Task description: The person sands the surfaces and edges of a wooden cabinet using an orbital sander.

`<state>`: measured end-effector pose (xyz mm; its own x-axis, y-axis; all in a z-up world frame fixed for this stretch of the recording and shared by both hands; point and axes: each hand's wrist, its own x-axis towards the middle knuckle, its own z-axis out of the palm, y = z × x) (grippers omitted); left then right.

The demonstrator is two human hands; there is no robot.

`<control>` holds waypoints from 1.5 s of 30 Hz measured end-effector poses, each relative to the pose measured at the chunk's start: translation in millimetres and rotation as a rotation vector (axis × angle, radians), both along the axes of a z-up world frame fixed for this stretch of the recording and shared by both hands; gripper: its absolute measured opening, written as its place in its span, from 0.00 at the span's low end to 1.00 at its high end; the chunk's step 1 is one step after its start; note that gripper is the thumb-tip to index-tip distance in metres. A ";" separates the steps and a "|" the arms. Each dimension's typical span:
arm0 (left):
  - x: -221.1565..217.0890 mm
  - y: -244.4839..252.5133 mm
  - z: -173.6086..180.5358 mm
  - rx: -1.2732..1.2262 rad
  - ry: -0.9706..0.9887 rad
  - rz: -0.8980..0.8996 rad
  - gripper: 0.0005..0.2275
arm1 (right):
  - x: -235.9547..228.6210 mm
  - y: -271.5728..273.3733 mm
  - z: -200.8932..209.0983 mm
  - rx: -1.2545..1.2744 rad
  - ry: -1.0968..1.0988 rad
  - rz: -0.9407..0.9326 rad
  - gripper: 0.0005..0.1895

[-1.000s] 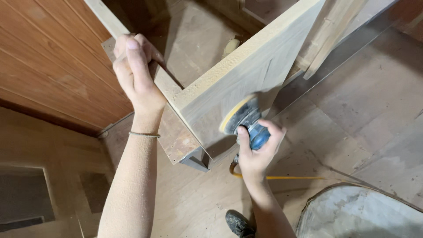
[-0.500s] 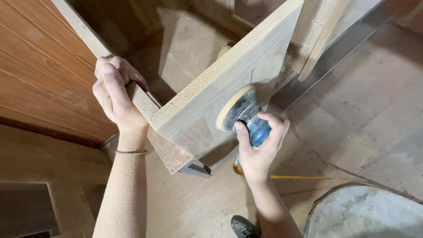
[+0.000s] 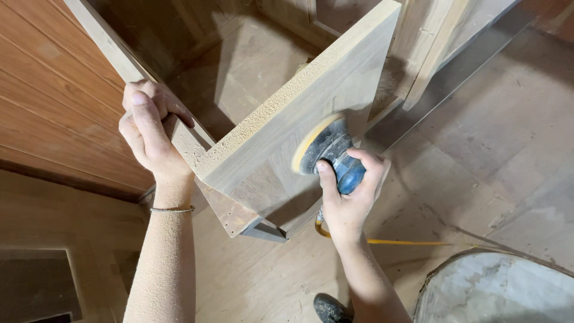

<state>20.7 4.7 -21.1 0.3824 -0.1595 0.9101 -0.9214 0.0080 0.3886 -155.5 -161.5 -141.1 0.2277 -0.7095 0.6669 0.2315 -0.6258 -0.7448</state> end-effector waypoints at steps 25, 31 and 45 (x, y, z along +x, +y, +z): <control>-27.9 -20.2 13.6 -0.029 0.078 0.104 0.30 | 12.2 -55.6 -75.1 0.159 0.042 0.079 0.22; -27.3 -20.1 7.4 -0.028 0.156 0.216 0.30 | 25.5 -104.0 8.0 0.058 0.086 -0.003 0.21; -20.5 -10.1 0.3 0.054 0.141 0.235 0.32 | 28.7 -138.8 -24.3 -0.124 0.055 0.111 0.24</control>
